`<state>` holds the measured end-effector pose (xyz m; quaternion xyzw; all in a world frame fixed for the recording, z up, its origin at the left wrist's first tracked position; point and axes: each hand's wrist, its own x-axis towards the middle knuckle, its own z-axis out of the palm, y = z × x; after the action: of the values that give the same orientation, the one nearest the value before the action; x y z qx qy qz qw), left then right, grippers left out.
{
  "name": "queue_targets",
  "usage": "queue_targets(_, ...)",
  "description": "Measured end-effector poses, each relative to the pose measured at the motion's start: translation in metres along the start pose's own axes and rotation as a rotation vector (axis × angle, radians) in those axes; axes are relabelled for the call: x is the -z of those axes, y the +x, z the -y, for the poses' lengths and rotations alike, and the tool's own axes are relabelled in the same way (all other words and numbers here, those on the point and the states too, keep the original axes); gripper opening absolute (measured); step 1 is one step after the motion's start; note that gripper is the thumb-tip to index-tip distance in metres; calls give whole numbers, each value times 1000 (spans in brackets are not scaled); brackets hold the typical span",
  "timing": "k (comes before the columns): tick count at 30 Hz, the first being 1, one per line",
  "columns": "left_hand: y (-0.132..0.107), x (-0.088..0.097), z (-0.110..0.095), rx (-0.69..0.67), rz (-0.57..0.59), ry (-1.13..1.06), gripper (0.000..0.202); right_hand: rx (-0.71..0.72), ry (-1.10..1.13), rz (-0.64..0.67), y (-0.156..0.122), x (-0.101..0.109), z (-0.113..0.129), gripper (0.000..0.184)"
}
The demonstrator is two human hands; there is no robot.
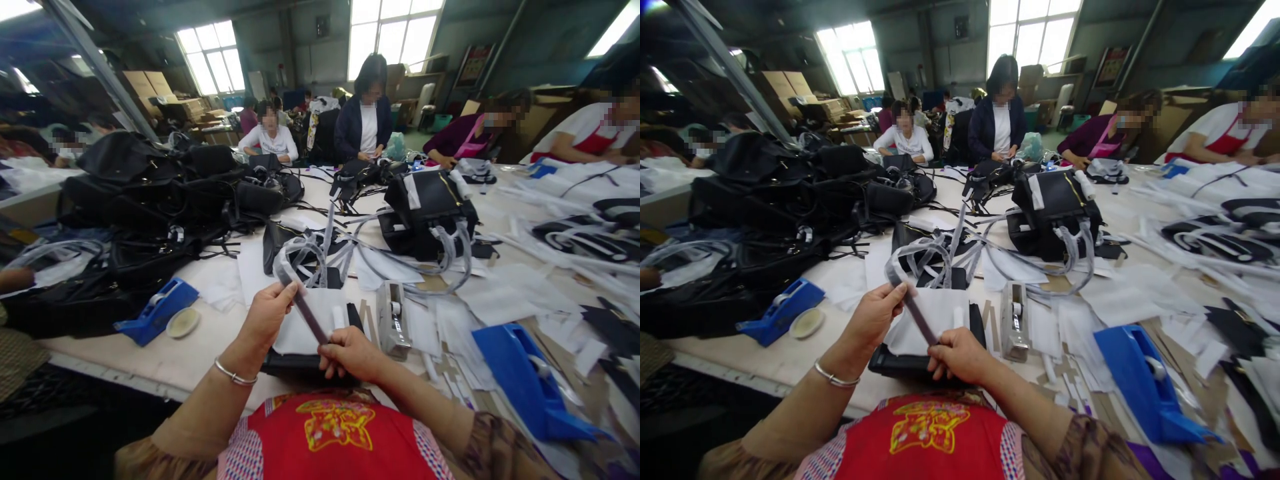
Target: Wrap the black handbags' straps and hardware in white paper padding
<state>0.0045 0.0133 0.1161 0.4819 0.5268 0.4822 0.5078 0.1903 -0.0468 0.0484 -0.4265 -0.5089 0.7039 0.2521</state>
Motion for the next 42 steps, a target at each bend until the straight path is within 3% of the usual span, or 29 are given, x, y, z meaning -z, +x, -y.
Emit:
queue_targets(4, -5, 2, -8, 1, 22, -91, 35, -37, -38, -17, 0, -4, -10, 35)
queue_targets(7, -11, 5, -17, -13, 6, -84, 35, 73, -174, -35, -8, 8, -7, 31)
queue_targets(11, -25, 2, -26, -40, 49, -5, 30, 378, -283, -64, -21, 19, 21, 72)
queue_targets(12, -28, 1, -28, -51, 77, 24, 29, 408, -287, -35, -23, 17, 29, 68)
queue_targets(15, -34, -5, -37, -62, 177, -22, 27, 345, -253, 34, -25, 2, 41, 26)
queue_targets(18, -30, -5, -55, 17, 271, -311, 36, 279, -294, 73, -25, -9, 34, 27)
queue_targets(21, -16, -4, -76, 31, 179, -528, 32, 278, -436, 109, -24, -8, 13, 23)
queue_targets(24, 4, -8, -86, -8, 39, -560, 25, 204, -404, 127, -21, -4, -6, 26)
queue_targets(27, 20, -11, -78, -9, 49, -504, 33, 165, -344, 103, -18, -1, -16, 29)
queue_targets(31, 23, -6, -44, -53, 376, -373, 63, 131, -215, 36, -15, 1, -14, 30)
queue_targets(33, 15, -3, -21, -30, 496, -198, 65, 111, -148, 3, -13, 0, -9, 29)
queue_targets(35, 4, -4, -2, 3, 504, 0, 56, 96, -134, -5, -11, 0, -4, 29)
queue_targets(37, -5, -6, 8, 15, 427, 140, 41, 117, -159, 84, -6, 4, 1, 29)
queue_targets(40, -13, -5, -4, 6, 370, 215, 34, 249, -220, 214, 14, 27, 6, 27)
queue_targets(42, -17, 1, -28, -14, 407, 218, 33, 330, -271, 62, 40, 56, 8, 30)
